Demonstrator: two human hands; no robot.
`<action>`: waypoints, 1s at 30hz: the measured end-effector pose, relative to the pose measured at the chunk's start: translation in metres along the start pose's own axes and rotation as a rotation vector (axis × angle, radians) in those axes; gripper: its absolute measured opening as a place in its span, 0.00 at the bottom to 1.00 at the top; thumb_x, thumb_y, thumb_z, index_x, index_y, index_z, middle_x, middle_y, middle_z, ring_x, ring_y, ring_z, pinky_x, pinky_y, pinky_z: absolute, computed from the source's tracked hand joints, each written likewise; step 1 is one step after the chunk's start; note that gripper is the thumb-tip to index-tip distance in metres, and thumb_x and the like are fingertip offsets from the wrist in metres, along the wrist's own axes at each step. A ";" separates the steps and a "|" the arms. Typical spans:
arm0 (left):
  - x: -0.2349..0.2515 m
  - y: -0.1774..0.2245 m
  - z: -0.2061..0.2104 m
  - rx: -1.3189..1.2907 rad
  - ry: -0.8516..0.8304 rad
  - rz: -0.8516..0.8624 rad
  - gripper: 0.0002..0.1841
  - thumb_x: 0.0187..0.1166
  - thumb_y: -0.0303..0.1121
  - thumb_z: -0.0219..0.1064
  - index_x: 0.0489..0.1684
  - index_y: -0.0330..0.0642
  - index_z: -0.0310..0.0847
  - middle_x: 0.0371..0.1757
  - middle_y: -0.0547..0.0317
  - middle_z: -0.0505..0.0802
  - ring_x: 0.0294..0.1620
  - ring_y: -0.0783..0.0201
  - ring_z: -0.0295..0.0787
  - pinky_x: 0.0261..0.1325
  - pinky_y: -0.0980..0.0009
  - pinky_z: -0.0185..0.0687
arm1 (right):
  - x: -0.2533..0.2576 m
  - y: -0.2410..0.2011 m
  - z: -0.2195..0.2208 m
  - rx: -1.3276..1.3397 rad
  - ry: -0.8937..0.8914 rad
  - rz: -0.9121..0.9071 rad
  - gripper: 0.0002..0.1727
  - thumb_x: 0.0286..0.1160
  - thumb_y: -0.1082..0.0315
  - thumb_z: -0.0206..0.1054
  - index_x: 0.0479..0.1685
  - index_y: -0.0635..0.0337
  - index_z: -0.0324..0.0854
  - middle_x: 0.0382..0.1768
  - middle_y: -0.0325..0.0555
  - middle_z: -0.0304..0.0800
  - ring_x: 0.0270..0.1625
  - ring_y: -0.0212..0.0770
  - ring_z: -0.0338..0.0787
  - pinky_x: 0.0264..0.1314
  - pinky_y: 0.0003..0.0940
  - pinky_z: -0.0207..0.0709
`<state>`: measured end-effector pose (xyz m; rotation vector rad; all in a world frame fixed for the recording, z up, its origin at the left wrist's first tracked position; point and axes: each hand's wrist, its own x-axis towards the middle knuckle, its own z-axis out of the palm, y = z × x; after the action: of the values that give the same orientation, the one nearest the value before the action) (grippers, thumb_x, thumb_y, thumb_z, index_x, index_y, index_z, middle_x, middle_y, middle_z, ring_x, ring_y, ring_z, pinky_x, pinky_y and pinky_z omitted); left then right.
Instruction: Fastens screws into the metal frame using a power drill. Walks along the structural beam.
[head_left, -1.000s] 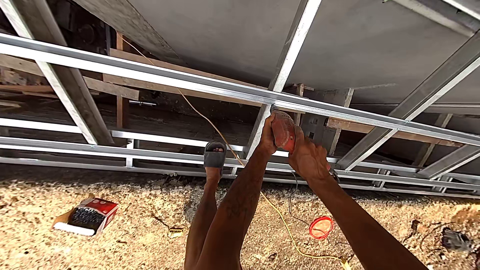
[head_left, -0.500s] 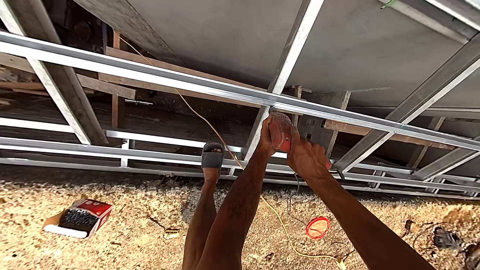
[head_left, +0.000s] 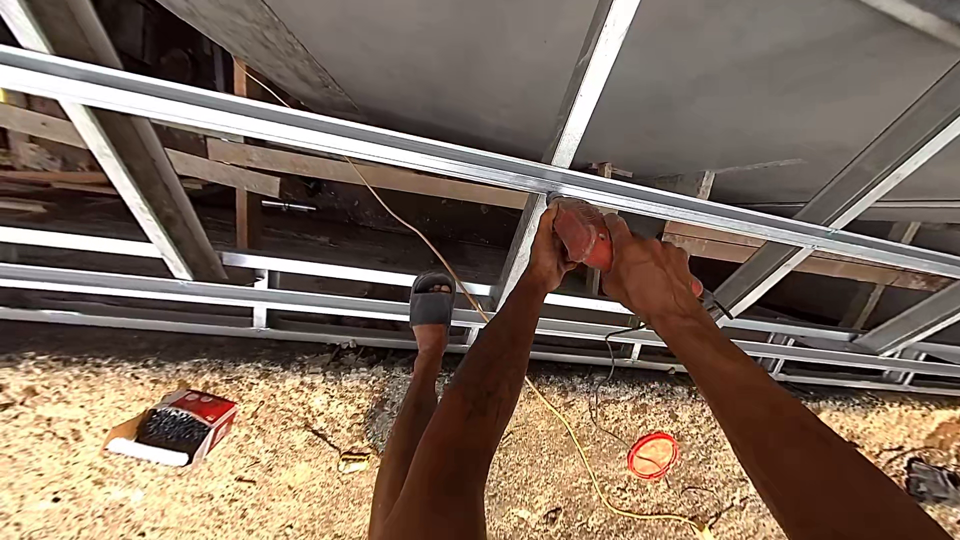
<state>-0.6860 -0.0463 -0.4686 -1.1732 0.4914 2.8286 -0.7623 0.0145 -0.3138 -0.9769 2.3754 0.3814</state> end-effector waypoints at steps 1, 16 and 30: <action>-0.006 0.000 -0.006 0.069 0.034 0.010 0.37 0.79 0.76 0.40 0.52 0.57 0.82 0.36 0.63 0.88 0.31 0.68 0.82 0.31 0.70 0.77 | -0.003 0.001 0.003 0.000 0.033 -0.022 0.39 0.65 0.69 0.75 0.83 0.57 0.70 0.42 0.63 0.91 0.40 0.68 0.92 0.35 0.64 0.79; -0.105 0.014 -0.089 0.054 0.272 0.063 0.09 0.91 0.21 0.50 0.61 0.35 0.71 0.52 0.43 0.93 0.48 0.53 0.96 0.56 0.59 0.91 | -0.254 -0.029 0.088 1.111 0.286 0.528 0.32 0.38 0.73 0.76 0.53 0.78 0.80 0.35 0.44 0.92 0.35 0.18 0.90 0.43 0.18 0.85; -0.126 -0.005 -0.018 -0.106 0.170 -0.028 0.16 0.95 0.30 0.45 0.56 0.32 0.79 0.43 0.44 0.95 0.41 0.56 0.95 0.49 0.64 0.90 | -0.265 -0.024 0.098 1.270 0.435 0.469 0.29 0.39 0.75 0.75 0.52 0.73 0.80 0.35 0.34 0.93 0.36 0.15 0.91 0.43 0.15 0.88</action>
<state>-0.5829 -0.0367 -0.3941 -1.4366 0.3321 2.7762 -0.5515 0.1903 -0.2426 0.1212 2.4527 -1.1708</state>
